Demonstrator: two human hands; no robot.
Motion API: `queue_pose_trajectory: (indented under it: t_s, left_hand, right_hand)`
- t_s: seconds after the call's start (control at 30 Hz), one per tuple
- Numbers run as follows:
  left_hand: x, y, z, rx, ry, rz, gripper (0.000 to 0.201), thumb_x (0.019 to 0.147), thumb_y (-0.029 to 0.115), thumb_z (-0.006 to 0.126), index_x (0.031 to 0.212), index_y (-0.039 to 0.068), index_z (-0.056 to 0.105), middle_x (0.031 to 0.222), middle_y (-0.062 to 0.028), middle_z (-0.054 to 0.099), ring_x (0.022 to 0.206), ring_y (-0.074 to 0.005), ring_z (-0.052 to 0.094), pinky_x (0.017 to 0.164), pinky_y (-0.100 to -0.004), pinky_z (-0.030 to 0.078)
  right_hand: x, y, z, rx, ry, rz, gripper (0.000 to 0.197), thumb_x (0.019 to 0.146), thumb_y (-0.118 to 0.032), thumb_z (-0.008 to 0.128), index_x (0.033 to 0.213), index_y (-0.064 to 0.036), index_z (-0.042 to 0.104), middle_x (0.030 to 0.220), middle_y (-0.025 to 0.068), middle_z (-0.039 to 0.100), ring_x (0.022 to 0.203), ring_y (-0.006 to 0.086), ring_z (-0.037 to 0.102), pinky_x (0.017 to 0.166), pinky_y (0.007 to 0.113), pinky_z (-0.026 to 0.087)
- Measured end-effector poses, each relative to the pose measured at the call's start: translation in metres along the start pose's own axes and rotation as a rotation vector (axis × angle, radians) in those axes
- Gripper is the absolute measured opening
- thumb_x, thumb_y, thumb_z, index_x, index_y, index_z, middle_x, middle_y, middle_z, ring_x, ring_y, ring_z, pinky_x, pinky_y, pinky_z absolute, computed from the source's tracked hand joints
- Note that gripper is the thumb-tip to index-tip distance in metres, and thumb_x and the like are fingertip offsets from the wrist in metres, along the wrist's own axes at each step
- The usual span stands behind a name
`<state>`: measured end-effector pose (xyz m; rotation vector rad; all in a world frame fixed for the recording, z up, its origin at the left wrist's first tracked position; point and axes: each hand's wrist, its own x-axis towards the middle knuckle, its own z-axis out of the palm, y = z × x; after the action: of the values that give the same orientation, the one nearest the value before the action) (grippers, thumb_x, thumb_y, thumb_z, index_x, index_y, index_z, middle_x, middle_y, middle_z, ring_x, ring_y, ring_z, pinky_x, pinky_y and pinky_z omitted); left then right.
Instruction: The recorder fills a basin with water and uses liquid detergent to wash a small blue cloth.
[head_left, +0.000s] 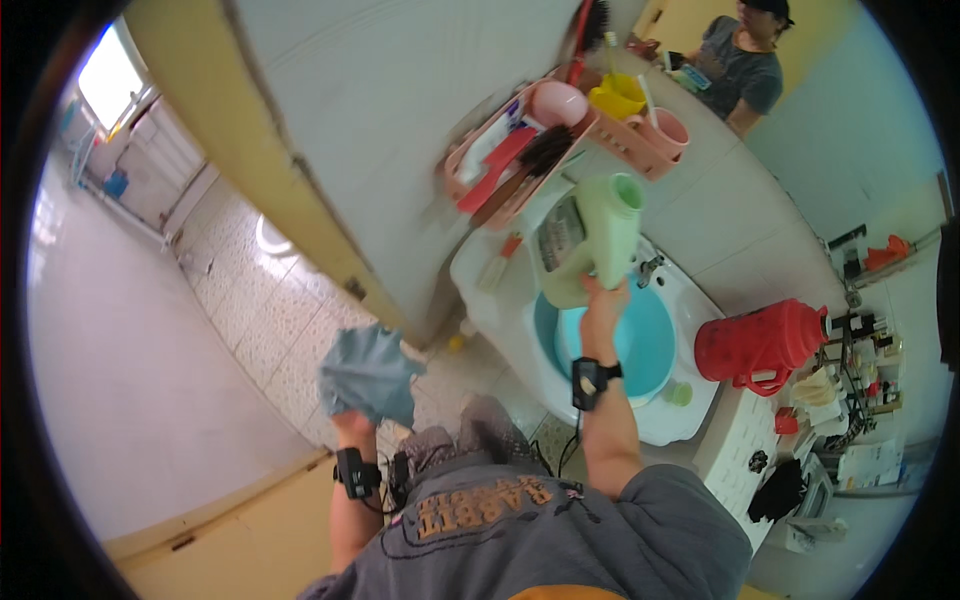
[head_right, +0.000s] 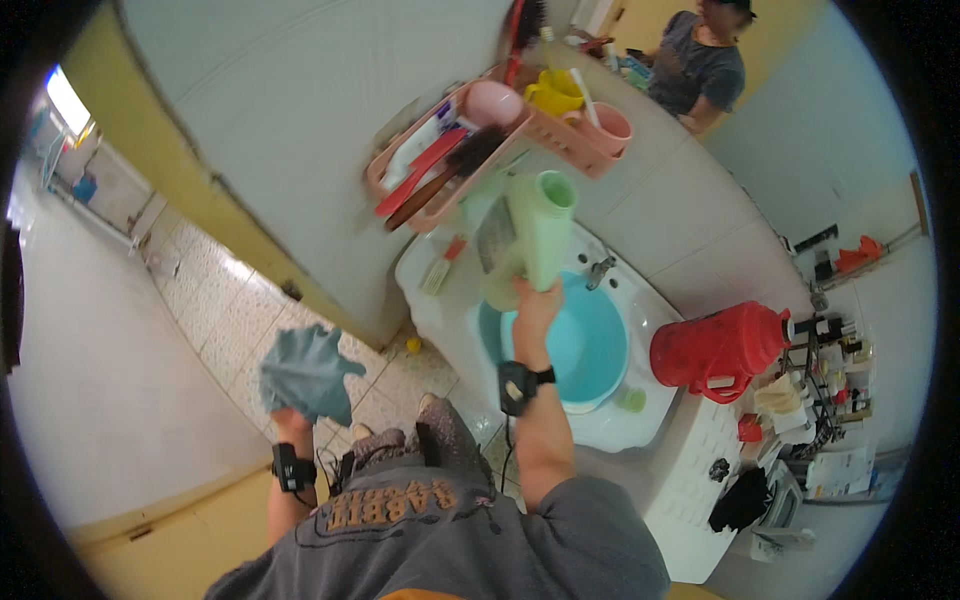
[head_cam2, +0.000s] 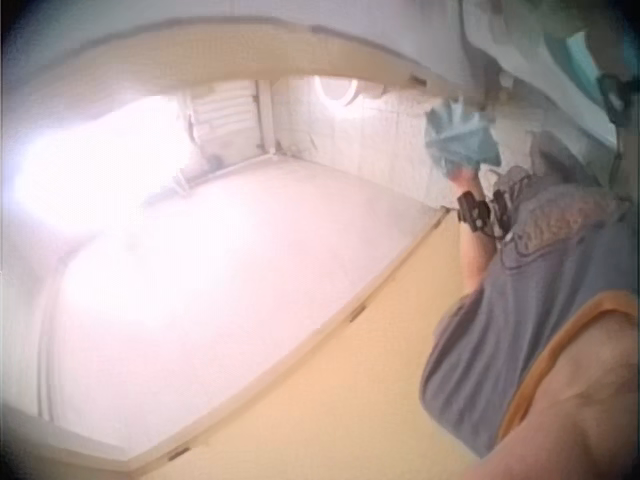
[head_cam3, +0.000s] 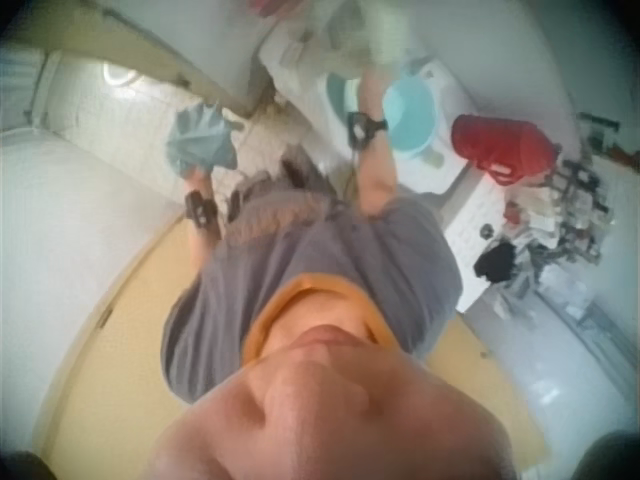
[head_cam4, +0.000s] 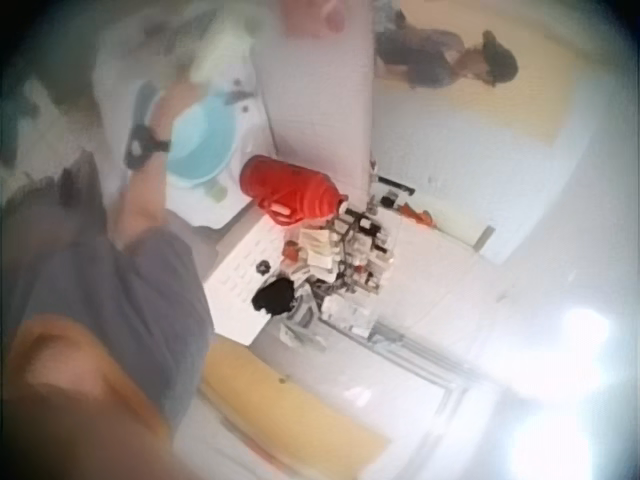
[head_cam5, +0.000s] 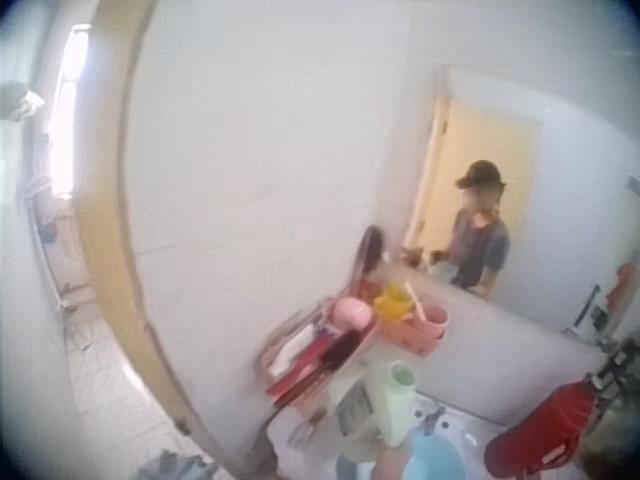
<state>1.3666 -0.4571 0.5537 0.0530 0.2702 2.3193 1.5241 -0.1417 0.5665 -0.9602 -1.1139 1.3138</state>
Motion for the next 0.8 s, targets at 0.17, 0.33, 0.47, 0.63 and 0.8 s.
queue_pose_trajectory:
  t_s: [0.17,0.33,0.47,0.63,0.8]
  left_hand:
    - [0.009,0.012,0.000,-0.143,-0.054,-0.138,0.052,0.086,0.038,0.041,0.128,0.008,0.034,0.132,-0.0150,0.034,0.120,-0.0345,0.033,0.100,-0.0514,0.027]
    - [0.010,0.020,-0.020,-0.232,-0.006,-0.219,0.046,0.088,0.032,0.041,0.125,0.004,0.035,0.127,-0.0130,0.039,0.115,-0.0274,0.040,0.097,-0.0435,0.033]
    - [-0.005,0.025,-0.034,-0.225,-0.116,-0.229,0.045,0.088,0.030,0.040,0.124,0.003,0.036,0.125,-0.0124,0.041,0.114,-0.0256,0.042,0.097,-0.0415,0.035]
    - [-0.025,0.036,-0.074,-0.311,-0.144,-0.291,0.059,0.085,0.040,0.042,0.130,0.003,0.029,0.131,-0.0157,0.035,0.120,-0.0317,0.034,0.101,-0.0463,0.027]
    - [-0.039,0.053,-0.079,-0.314,-0.043,-0.252,0.062,0.084,0.042,0.041,0.131,0.003,0.028,0.133,-0.0161,0.033,0.121,-0.0322,0.034,0.101,-0.0465,0.026]
  right_hand:
    - [-0.056,-0.087,-0.056,-0.321,-0.077,-0.151,0.031,0.064,0.002,0.067,0.094,-0.0003,0.057,0.084,0.0021,0.058,0.074,0.0109,0.053,0.068,0.026,0.042]
    - [-0.110,-0.138,-0.073,-0.515,-0.283,-0.092,0.028,0.061,-0.001,0.069,0.087,0.0003,0.059,0.081,0.0029,0.060,0.072,0.0108,0.054,0.066,0.025,0.043]
    - [-0.166,-0.140,-0.060,-0.850,-0.533,-0.036,0.029,0.059,-0.005,0.073,0.084,0.0008,0.059,0.075,0.0038,0.061,0.069,0.0105,0.054,0.063,0.025,0.044]
    - [-0.226,-0.134,-0.020,-1.061,-0.743,-0.097,0.030,0.059,-0.014,0.075,0.080,0.0005,0.058,0.069,0.0075,0.059,0.064,0.0117,0.054,0.059,0.026,0.043]
    - [-0.253,-0.135,0.011,-1.251,-0.808,-0.136,0.031,0.060,-0.017,0.075,0.074,0.0002,0.054,0.068,0.0126,0.057,0.061,0.0196,0.055,0.058,0.028,0.043]
